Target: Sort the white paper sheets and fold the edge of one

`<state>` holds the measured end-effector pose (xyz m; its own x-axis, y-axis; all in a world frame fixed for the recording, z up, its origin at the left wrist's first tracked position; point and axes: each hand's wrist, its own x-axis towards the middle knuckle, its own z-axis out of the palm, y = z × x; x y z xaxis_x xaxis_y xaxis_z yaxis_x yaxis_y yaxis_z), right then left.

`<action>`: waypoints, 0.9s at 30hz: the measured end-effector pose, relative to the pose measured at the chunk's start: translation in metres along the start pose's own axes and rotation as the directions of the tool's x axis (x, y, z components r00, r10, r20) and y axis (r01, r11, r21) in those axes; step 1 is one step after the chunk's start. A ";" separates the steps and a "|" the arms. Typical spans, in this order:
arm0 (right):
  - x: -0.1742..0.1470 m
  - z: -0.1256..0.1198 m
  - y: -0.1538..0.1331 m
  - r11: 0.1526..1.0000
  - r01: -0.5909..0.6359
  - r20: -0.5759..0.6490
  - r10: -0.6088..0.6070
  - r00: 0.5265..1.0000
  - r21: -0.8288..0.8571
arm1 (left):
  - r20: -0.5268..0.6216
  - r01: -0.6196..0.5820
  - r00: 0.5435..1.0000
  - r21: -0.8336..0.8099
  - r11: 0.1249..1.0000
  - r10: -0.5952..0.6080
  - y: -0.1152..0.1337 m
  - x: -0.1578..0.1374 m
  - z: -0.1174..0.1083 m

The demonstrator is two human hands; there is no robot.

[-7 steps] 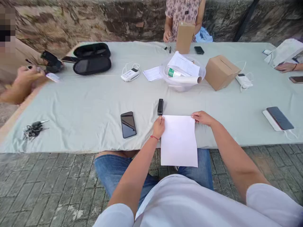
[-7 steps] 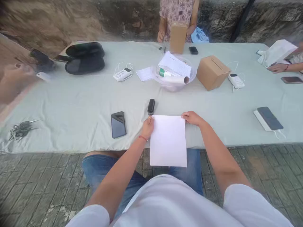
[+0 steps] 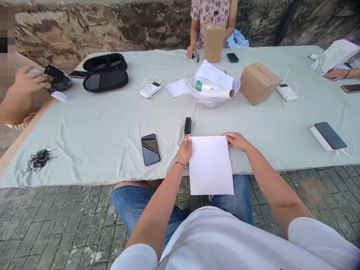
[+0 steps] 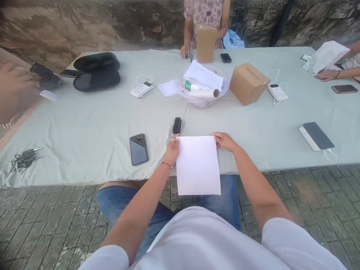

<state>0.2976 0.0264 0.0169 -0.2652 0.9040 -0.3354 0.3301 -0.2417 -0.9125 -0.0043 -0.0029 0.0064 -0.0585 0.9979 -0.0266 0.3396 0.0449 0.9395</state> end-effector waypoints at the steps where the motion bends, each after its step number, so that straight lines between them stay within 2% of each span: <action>1: 0.000 0.002 0.002 1.000 -0.001 -0.014 0.001 1.000 0.025 | 0.001 -0.002 1.000 -0.008 1.000 0.002 0.001 -0.001 -0.001; 6: -0.002 0.009 0.007 0.994 0.015 -0.116 -0.002 0.993 0.106 | 0.046 0.051 0.998 -0.047 0.998 -0.049 0.003 -0.002 -0.002; 9: -0.003 0.014 0.009 0.995 0.017 -0.175 0.001 0.984 0.103 | 0.034 0.077 0.997 -0.056 0.995 -0.075 0.002 -0.001 -0.002; 14: -0.003 0.016 0.009 0.996 0.022 -0.174 -0.007 0.985 0.086 | 0.045 0.107 0.994 -0.099 0.989 -0.103 0.001 0.005 0.001; 22: 0.007 0.028 -0.003 0.989 -0.115 -0.257 0.135 0.957 0.092 | 0.006 0.122 0.992 -0.141 0.982 -0.123 0.004 0.006 0.003; 27: 0.006 0.036 -0.002 0.994 -0.094 -0.300 0.108 0.948 0.060 | 0.020 0.209 0.977 -0.222 0.952 -0.210 0.008 0.008 0.004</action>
<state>0.2623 0.0197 0.0081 0.0562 0.9365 -0.3461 0.2983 -0.3466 -0.8893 0.0014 0.0060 0.0120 -0.1095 0.9669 -0.2304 0.1023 0.2416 0.9650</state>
